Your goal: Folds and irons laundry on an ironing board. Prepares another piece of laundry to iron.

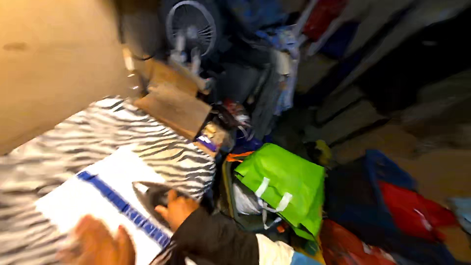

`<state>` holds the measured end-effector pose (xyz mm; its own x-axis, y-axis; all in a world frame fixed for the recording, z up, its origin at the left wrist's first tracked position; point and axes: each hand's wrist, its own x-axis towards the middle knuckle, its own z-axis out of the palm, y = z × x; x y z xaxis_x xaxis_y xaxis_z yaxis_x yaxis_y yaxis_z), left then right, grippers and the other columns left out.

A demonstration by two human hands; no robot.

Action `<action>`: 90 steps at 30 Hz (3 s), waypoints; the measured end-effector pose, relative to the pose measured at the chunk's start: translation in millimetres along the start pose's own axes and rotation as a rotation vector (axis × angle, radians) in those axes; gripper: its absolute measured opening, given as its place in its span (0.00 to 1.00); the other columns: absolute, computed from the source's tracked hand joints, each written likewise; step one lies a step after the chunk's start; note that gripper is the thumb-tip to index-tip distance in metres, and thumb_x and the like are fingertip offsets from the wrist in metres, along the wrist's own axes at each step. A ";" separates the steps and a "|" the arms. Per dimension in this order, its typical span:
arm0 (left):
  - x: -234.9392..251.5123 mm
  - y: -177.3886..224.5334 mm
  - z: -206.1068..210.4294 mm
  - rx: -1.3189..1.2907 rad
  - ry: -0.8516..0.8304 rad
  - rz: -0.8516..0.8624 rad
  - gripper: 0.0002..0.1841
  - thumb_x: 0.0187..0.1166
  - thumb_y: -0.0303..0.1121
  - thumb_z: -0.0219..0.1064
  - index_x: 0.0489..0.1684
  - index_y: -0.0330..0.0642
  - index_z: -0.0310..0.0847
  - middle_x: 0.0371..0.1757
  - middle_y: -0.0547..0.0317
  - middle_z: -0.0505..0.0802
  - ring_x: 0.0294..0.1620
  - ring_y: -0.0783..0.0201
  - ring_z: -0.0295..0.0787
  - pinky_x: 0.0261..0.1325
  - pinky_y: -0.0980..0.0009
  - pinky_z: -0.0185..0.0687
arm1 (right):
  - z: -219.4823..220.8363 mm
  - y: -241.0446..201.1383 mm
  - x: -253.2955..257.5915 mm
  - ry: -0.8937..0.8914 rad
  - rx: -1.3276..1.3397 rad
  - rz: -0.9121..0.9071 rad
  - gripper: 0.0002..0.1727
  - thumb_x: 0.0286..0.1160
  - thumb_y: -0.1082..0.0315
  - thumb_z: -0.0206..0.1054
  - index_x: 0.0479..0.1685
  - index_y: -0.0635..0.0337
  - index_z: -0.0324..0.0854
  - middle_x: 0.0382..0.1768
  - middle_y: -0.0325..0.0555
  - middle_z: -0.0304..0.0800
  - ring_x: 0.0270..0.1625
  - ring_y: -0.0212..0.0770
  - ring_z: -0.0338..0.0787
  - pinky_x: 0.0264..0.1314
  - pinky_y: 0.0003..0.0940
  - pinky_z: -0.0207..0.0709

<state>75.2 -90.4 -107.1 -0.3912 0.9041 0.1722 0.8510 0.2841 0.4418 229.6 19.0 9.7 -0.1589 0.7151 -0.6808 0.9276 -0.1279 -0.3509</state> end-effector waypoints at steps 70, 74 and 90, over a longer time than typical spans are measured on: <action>-141.6 -13.8 -86.2 -0.473 0.478 -0.373 0.15 0.83 0.31 0.57 0.49 0.34 0.91 0.42 0.59 0.98 0.44 0.76 0.95 0.54 0.80 0.89 | 8.8 -143.3 71.6 -0.006 -0.824 -0.732 0.24 0.81 0.66 0.68 0.75 0.60 0.78 0.55 0.76 0.89 0.59 0.81 0.88 0.56 0.80 0.76; -141.0 -18.2 -83.8 -0.561 0.422 -0.475 0.15 0.81 0.27 0.57 0.51 0.27 0.88 0.42 0.57 0.98 0.42 0.77 0.95 0.51 0.81 0.89 | -36.2 -134.3 111.2 0.121 -0.673 -0.609 0.24 0.83 0.57 0.68 0.69 0.66 0.78 0.53 0.75 0.89 0.58 0.76 0.89 0.57 0.76 0.78; 11.4 -49.8 -45.0 -1.373 -0.233 -0.773 0.23 0.89 0.26 0.46 0.81 0.29 0.61 0.63 0.51 0.88 0.57 0.67 0.90 0.63 0.67 0.86 | -32.9 -70.2 73.4 0.165 -0.354 -0.094 0.42 0.89 0.39 0.54 0.85 0.70 0.63 0.65 0.73 0.87 0.71 0.70 0.85 0.73 0.64 0.74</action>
<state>12.6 -108.6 -87.5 -0.3907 0.7486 -0.5356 -0.5170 0.3029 0.8006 163.9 103.1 5.5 -0.2187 0.8169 -0.5337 0.9754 0.1674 -0.1434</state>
